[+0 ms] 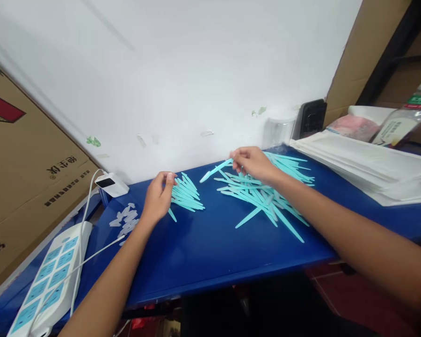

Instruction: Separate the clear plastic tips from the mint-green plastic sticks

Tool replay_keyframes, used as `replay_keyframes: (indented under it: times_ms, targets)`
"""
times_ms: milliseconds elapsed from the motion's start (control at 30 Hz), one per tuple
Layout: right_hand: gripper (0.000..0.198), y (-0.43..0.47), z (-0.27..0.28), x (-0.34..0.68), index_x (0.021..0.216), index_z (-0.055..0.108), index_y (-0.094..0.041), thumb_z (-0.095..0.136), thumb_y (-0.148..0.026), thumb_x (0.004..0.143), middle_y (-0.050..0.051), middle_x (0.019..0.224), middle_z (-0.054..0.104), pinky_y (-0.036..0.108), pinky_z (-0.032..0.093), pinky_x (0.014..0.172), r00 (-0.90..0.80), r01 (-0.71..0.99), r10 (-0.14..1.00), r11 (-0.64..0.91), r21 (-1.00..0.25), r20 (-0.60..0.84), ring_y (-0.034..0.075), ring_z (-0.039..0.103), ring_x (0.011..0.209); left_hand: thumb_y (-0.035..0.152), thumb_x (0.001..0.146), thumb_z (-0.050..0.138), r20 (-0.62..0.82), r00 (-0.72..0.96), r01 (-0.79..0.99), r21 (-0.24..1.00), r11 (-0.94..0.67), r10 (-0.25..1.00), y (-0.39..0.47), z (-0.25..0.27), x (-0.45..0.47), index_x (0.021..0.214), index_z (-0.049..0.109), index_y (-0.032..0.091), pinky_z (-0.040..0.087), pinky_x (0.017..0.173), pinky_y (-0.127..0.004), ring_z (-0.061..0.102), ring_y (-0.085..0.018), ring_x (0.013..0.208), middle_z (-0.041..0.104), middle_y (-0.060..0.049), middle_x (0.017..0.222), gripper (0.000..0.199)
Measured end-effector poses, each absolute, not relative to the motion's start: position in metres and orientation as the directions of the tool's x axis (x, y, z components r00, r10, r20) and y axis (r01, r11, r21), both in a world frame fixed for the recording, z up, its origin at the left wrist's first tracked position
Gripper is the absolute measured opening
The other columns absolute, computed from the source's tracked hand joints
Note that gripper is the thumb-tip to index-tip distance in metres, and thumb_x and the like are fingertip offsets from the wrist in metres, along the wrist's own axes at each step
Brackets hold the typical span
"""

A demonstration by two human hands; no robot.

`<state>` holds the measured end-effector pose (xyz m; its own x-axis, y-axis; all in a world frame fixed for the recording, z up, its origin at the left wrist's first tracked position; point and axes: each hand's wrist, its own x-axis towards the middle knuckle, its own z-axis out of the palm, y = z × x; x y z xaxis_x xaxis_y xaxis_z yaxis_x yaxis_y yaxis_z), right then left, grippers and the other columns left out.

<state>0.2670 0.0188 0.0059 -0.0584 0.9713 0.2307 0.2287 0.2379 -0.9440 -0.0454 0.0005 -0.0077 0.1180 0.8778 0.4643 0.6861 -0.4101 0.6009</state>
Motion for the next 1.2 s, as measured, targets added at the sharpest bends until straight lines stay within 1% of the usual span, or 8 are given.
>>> replay_keyframes:
  times_ms: [67, 200, 367, 467, 633, 800, 967, 1200]
  targets:
    - [0.042, 0.031, 0.006, 0.284, 0.076, 0.063, -0.017, 0.051, -0.048, 0.102, 0.006, 0.071, 0.068, 0.027, 0.04, 0.053, 0.014, 0.422, 0.958, 0.255, -0.87, 0.288, 0.013, 0.053, 0.055, 0.051, 0.103, 0.043, 0.548, 0.103, 0.84, 0.4, -0.368, 0.83, 0.004, -0.002, -0.06, 0.11, 0.062, 0.02, 0.046, 0.088, -0.037, 0.061, -0.027, 0.1, 0.071, -0.01, 0.102, 0.038]
    - [0.043, 0.05, -0.005, 0.308, 0.075, 0.067, -0.015, 0.041, -0.035, 0.104, 0.013, 0.077, 0.07, 0.034, 0.038, 0.066, 0.034, 0.889, 0.921, 0.15, -0.433, 0.388, 0.024, 0.06, 0.073, 0.042, 0.101, 0.042, 0.515, 0.065, 0.988, 0.089, -0.129, 0.855, 0.011, 0.006, -0.086, 0.109, 0.063, 0.019, 0.045, 0.086, -0.042, 0.061, -0.035, 0.102, 0.072, -0.014, 0.096, 0.032]
    - [0.039, 0.051, -0.019, 0.309, 0.09, 0.074, -0.01, 0.043, -0.03, 0.101, 0.023, 0.104, 0.07, 0.042, 0.04, 0.08, -0.054, 0.989, 0.887, 0.11, -0.097, 0.459, 0.037, 0.055, 0.107, 0.05, 0.094, 0.05, 0.248, -0.053, 0.993, -0.087, 0.076, 0.967, 0.018, 0.007, -0.12, 0.099, 0.067, 0.021, 0.043, 0.068, -0.038, 0.066, -0.038, 0.089, 0.073, -0.018, 0.092, 0.035]
    - [0.035, 0.044, -0.02, 0.299, 0.095, 0.075, -0.012, 0.045, -0.029, 0.101, 0.021, 0.107, 0.069, 0.045, 0.04, 0.083, -0.095, 0.981, 0.845, 0.17, -0.097, 0.527, 0.037, 0.052, 0.11, 0.053, 0.087, 0.058, 0.176, -0.029, 0.996, -0.072, 0.043, 0.984, 0.021, 0.009, -0.136, 0.093, 0.07, 0.022, 0.04, 0.063, -0.033, 0.068, -0.033, 0.082, 0.074, -0.015, 0.089, 0.034]
    - [0.032, 0.032, -0.018, 0.281, 0.091, 0.075, -0.014, 0.049, -0.03, 0.101, 0.018, 0.098, 0.071, 0.042, 0.039, 0.082, -0.213, 0.932, 0.837, 0.328, -0.152, 0.504, 0.032, 0.054, 0.1, 0.067, 0.072, 0.071, -0.044, 0.09, 0.981, 0.179, -0.081, 0.995, 0.023, 0.01, -0.144, 0.073, 0.071, 0.022, 0.039, 0.053, -0.028, 0.065, -0.024, 0.063, 0.072, -0.008, 0.07, 0.045]
    - [0.029, 0.031, -0.022, 0.276, 0.089, 0.074, -0.015, 0.051, -0.03, 0.1, 0.015, 0.093, 0.071, 0.041, 0.04, 0.082, -0.262, 0.9, 0.833, 0.394, -0.189, 0.487, 0.03, 0.055, 0.096, 0.059, 0.061, 0.083, -0.158, 0.145, 0.936, 0.342, -0.083, 0.977, 0.022, 0.006, -0.135, 0.07, 0.073, 0.022, 0.041, 0.05, -0.027, 0.062, -0.021, 0.057, 0.071, -0.006, 0.066, 0.039]
    - [0.028, 0.025, -0.022, 0.268, 0.086, 0.073, -0.017, 0.054, -0.03, 0.1, 0.012, 0.089, 0.072, 0.039, 0.042, 0.081, -0.306, 0.806, 0.803, 0.504, -0.309, 0.511, 0.029, 0.057, 0.094, 0.058, 0.07, 0.078, -0.209, 0.204, 0.918, 0.38, -0.113, 0.956, 0.02, 0.006, -0.131, 0.074, 0.071, 0.021, 0.045, 0.055, -0.028, 0.065, -0.022, 0.064, 0.073, -0.007, 0.073, 0.038]
    - [0.025, -0.002, -0.022, 0.241, 0.098, 0.076, -0.02, 0.053, -0.029, 0.101, 0.009, 0.094, 0.074, 0.039, 0.043, 0.085, -0.57, 0.555, 0.699, 0.715, -0.425, 0.431, 0.027, 0.057, 0.098, 0.061, 0.088, 0.059, -0.069, 0.208, 0.912, 0.374, -0.168, 0.976, 0.016, 0.009, -0.121, 0.08, 0.064, 0.02, 0.042, 0.053, -0.027, 0.063, -0.021, 0.063, 0.073, -0.008, 0.074, 0.042]
